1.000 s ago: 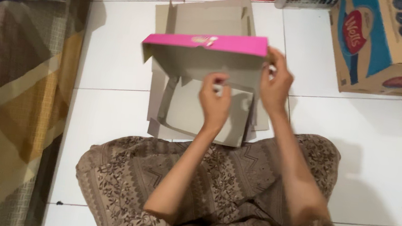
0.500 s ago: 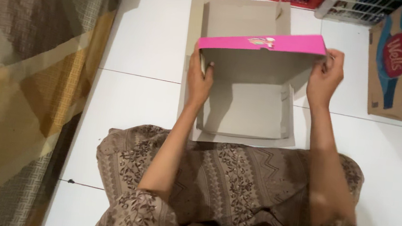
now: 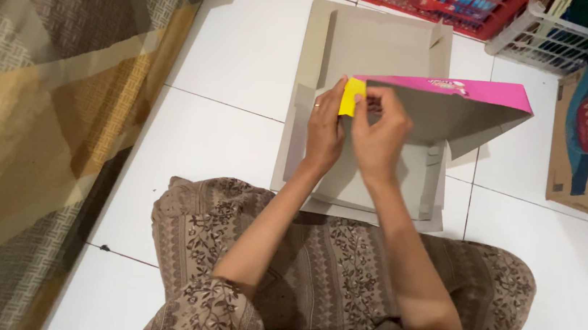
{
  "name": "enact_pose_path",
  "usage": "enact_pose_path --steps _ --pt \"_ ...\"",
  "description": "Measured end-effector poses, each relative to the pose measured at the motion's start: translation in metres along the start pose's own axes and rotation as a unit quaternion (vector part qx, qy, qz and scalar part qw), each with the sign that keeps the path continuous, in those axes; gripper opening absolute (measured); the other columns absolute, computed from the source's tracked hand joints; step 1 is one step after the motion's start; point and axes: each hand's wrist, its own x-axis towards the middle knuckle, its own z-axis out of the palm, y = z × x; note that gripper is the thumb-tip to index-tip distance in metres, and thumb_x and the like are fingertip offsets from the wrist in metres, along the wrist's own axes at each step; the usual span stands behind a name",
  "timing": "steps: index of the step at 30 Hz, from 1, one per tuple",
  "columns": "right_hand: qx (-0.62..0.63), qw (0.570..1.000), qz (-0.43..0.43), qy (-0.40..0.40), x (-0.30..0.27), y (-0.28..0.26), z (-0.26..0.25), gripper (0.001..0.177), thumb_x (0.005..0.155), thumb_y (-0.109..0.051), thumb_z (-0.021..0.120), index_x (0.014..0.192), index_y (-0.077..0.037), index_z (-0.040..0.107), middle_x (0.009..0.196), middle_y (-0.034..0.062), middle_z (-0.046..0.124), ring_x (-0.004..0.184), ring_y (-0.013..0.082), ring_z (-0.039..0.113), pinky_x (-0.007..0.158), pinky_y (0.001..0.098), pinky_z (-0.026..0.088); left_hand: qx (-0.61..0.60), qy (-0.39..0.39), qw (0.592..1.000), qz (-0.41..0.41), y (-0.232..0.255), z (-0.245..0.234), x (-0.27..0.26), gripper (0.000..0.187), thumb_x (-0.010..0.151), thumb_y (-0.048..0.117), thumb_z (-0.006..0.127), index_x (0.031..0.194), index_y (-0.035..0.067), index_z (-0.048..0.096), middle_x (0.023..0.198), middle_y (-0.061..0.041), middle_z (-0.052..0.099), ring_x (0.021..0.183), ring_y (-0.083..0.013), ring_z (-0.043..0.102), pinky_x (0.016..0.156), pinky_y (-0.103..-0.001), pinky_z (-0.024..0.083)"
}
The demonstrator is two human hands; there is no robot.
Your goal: The person folds a cardboard sheet by hand and assembles it into a box by tucking in the flaps and attaching a printed lid cover.
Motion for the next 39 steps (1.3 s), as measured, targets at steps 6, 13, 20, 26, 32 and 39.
enact_pose_path --steps 6,13,20,26,32,39 --pt "-0.098 0.988 -0.119 0.018 0.018 0.014 -0.032 0.005 0.094 0.001 0.075 0.099 0.002 0.072 0.092 0.0134 0.072 0.083 0.0258 0.069 0.076 0.0354 0.053 -0.046 0.018 0.999 -0.010 0.009 -0.009 0.006 0.050 0.093 -0.010 0.058 0.139 0.008 0.060 0.134 -0.015 0.066 0.122 -0.0328 0.065 0.100 -0.041 0.055" --pt "-0.017 1.000 0.006 0.021 -0.023 0.037 -0.017 0.010 0.095 -0.004 0.077 0.099 0.005 0.073 0.085 0.0123 0.072 0.073 0.0168 0.066 0.069 0.0303 0.052 -0.153 0.067 0.984 -0.069 0.026 -0.009 0.012 0.015 0.099 0.002 0.067 0.113 0.003 0.072 0.111 -0.009 0.069 0.102 -0.0200 0.070 0.087 -0.032 0.061" --pt "0.127 0.989 0.072 0.007 -0.028 0.051 -0.015 0.017 0.097 -0.004 0.075 0.109 0.009 0.072 0.100 0.0095 0.074 0.090 0.0116 0.068 0.083 0.0259 0.057 -0.221 0.065 0.969 -0.087 0.034 -0.011 0.016 0.012 0.096 0.002 0.069 0.107 0.000 0.073 0.108 -0.008 0.067 0.098 -0.0180 0.070 0.087 -0.031 0.060" --pt "0.279 0.954 0.100 -0.053 -0.025 0.061 -0.018 0.020 0.097 0.003 0.074 0.116 0.008 0.069 0.110 0.0090 0.072 0.101 0.0132 0.068 0.092 0.0290 0.059 -0.185 0.048 0.980 -0.062 0.036 -0.017 0.013 0.015 0.093 -0.002 0.072 0.107 -0.002 0.077 0.103 -0.010 0.070 0.094 -0.0195 0.069 0.086 -0.029 0.057" --pt "0.320 0.941 0.095 -0.061 -0.020 0.057 -0.019 0.024 0.099 0.004 0.072 0.122 0.004 0.065 0.112 0.0087 0.072 0.104 0.0153 0.068 0.095 0.0310 0.059 -0.187 -0.034 0.976 -0.108 0.051 -0.022 0.008 0.032 0.095 -0.002 0.064 0.125 0.004 0.070 0.112 -0.012 0.074 0.096 -0.0195 0.073 0.088 -0.029 0.059" --pt "0.256 0.966 0.045 -0.005 -0.023 0.056 -0.012 0.030 0.102 0.006 0.062 0.132 0.007 0.060 0.128 0.0074 0.052 0.117 0.0168 0.062 0.099 0.0322 0.059 -0.058 -0.049 0.995 0.065 0.049 -0.024 0.008 0.054 0.084 -0.012 0.057 0.131 0.010 0.073 0.144 -0.016 0.061 0.130 -0.0336 0.062 0.105 -0.040 0.055"
